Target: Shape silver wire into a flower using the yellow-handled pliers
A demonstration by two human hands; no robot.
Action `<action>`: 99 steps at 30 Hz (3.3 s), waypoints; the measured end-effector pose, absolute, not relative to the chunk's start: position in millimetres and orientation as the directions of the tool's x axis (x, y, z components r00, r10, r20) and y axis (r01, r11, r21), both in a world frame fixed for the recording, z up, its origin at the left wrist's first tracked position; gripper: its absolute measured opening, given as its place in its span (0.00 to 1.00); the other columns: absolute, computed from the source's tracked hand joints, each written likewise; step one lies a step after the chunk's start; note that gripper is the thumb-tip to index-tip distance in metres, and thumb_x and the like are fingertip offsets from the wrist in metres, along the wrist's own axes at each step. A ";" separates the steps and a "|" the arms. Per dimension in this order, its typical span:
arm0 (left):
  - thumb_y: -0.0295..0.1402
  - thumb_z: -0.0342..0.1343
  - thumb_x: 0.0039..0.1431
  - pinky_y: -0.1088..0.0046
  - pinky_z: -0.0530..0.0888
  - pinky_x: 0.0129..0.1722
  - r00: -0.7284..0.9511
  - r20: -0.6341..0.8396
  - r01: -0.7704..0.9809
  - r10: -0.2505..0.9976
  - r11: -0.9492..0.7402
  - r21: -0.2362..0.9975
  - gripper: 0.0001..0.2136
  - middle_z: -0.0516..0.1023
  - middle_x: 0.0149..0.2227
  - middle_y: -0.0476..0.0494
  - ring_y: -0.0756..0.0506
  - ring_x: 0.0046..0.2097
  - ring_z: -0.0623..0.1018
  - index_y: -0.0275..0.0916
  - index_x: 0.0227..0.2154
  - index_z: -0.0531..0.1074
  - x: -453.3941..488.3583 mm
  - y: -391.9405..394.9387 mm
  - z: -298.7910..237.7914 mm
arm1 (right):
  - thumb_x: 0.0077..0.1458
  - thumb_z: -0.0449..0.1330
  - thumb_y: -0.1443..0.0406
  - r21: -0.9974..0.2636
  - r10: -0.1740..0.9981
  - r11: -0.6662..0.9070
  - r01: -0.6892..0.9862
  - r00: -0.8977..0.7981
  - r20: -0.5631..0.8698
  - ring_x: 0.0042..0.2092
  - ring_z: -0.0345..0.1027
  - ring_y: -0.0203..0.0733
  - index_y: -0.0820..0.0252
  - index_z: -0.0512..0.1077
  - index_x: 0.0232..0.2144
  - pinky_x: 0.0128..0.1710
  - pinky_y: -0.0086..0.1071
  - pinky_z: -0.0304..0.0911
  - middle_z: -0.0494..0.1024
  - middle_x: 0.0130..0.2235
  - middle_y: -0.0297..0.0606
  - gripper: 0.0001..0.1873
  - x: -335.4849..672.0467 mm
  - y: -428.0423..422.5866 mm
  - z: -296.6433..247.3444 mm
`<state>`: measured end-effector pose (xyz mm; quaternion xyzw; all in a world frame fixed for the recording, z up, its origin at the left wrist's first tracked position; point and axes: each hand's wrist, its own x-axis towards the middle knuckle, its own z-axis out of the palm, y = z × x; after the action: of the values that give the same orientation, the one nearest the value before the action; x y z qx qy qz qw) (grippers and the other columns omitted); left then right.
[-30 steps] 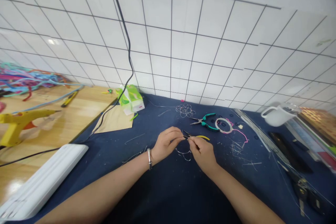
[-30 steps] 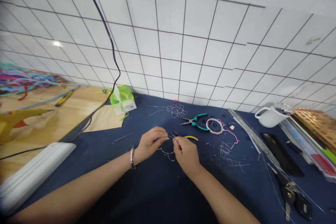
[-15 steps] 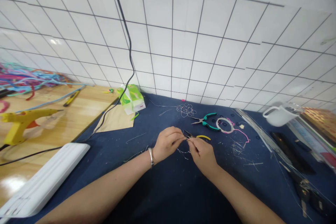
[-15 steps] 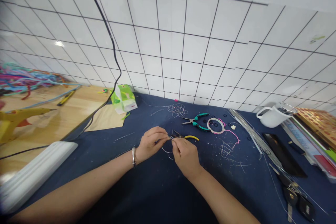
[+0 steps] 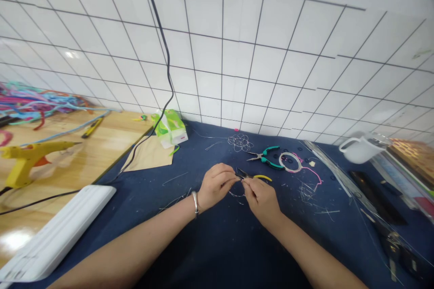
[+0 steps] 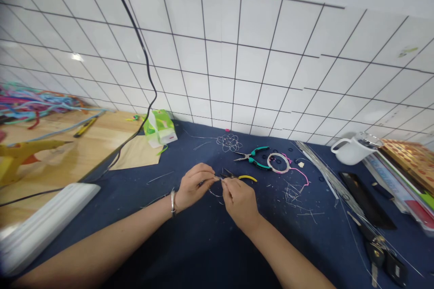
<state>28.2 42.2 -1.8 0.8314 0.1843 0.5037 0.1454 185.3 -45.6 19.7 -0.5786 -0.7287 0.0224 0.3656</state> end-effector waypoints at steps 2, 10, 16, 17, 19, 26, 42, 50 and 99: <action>0.26 0.55 0.52 0.69 0.71 0.36 0.430 0.790 0.177 0.437 -0.899 0.402 0.04 0.73 0.33 0.43 0.48 0.36 0.72 0.38 0.32 0.70 27.5 42.4 -1.3 | 0.57 0.48 0.68 -0.433 0.853 0.339 0.835 -0.078 0.517 0.34 0.68 0.38 0.61 0.71 0.37 0.38 0.32 0.63 0.74 0.31 0.40 0.11 185.7 -45.7 18.8; 0.26 0.56 0.52 0.68 0.70 0.36 0.450 0.830 0.180 0.330 -0.944 0.277 0.04 0.74 0.32 0.45 0.48 0.35 0.73 0.39 0.31 0.70 25.4 45.1 -2.4 | 0.56 0.49 0.68 -0.355 0.812 0.373 0.858 -0.117 0.571 0.35 0.69 0.38 0.62 0.70 0.38 0.38 0.32 0.64 0.75 0.31 0.40 0.11 185.7 -44.8 14.3; 0.24 0.55 0.51 0.68 0.70 0.36 0.399 0.830 0.169 0.390 -0.921 0.352 0.06 0.73 0.32 0.45 0.48 0.35 0.72 0.39 0.32 0.69 26.4 41.3 -3.4 | 0.56 0.50 0.69 -0.347 0.808 0.378 0.858 -0.122 0.577 0.34 0.68 0.38 0.62 0.70 0.39 0.37 0.32 0.64 0.74 0.31 0.40 0.11 186.2 -45.4 16.6; 0.23 0.56 0.51 0.68 0.70 0.36 0.395 0.831 0.165 0.393 -0.920 0.356 0.06 0.73 0.32 0.45 0.48 0.35 0.72 0.39 0.32 0.69 26.5 40.8 -2.9 | 0.56 0.50 0.69 -0.335 0.803 0.379 0.863 -0.127 0.582 0.34 0.68 0.38 0.62 0.70 0.39 0.38 0.32 0.64 0.74 0.31 0.40 0.11 186.6 -45.7 16.4; 0.24 0.55 0.51 0.68 0.70 0.36 0.400 0.829 0.164 0.392 -0.920 0.356 0.06 0.73 0.33 0.45 0.48 0.36 0.72 0.39 0.32 0.69 26.6 40.4 -1.7 | 0.56 0.50 0.69 -0.296 0.790 0.382 0.876 -0.144 0.596 0.35 0.68 0.38 0.63 0.70 0.39 0.38 0.32 0.64 0.74 0.31 0.41 0.11 187.5 -46.4 15.7; 0.25 0.55 0.52 0.68 0.69 0.36 0.373 0.857 0.163 0.355 -0.935 0.316 0.05 0.73 0.32 0.46 0.49 0.35 0.72 0.40 0.31 0.70 25.6 41.8 -2.2 | 0.56 0.49 0.69 -0.030 0.723 0.413 0.910 -0.307 0.619 0.32 0.68 0.40 0.64 0.67 0.44 0.34 0.35 0.64 0.73 0.29 0.41 0.14 192.9 -49.3 13.5; 0.24 0.57 0.50 0.66 0.70 0.37 0.451 0.880 0.155 0.150 -0.984 0.088 0.09 0.73 0.31 0.48 0.49 0.35 0.72 0.42 0.34 0.70 19.8 45.5 6.9 | 0.54 0.51 0.71 0.100 0.716 0.424 0.900 -0.401 0.571 0.32 0.65 0.41 0.64 0.65 0.48 0.32 0.37 0.63 0.73 0.30 0.42 0.17 194.6 -52.9 15.9; 0.23 0.55 0.51 0.69 0.70 0.36 0.469 0.862 0.100 0.193 -0.981 0.165 0.08 0.75 0.36 0.46 0.49 0.36 0.73 0.39 0.34 0.68 24.2 45.0 3.4 | 0.55 0.51 0.68 -0.350 0.803 0.427 0.834 -0.172 0.571 0.38 0.66 0.40 0.61 0.69 0.38 0.41 0.36 0.63 0.72 0.34 0.41 0.10 185.5 -48.4 29.1; 0.20 0.55 0.50 0.67 0.71 0.37 0.435 0.831 0.014 0.346 -0.926 0.378 0.10 0.75 0.36 0.45 0.48 0.37 0.74 0.39 0.35 0.70 26.8 42.4 0.7 | 0.45 0.54 0.61 0.138 0.999 -0.047 0.989 0.051 -0.020 0.43 0.58 0.53 0.64 0.60 0.44 0.39 0.43 0.54 0.63 0.42 0.53 0.23 202.8 1.1 8.9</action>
<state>26.8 42.4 0.7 0.8318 0.1084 0.5204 0.1595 202.8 1.1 8.9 -0.7226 -0.6878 -0.0404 -0.0570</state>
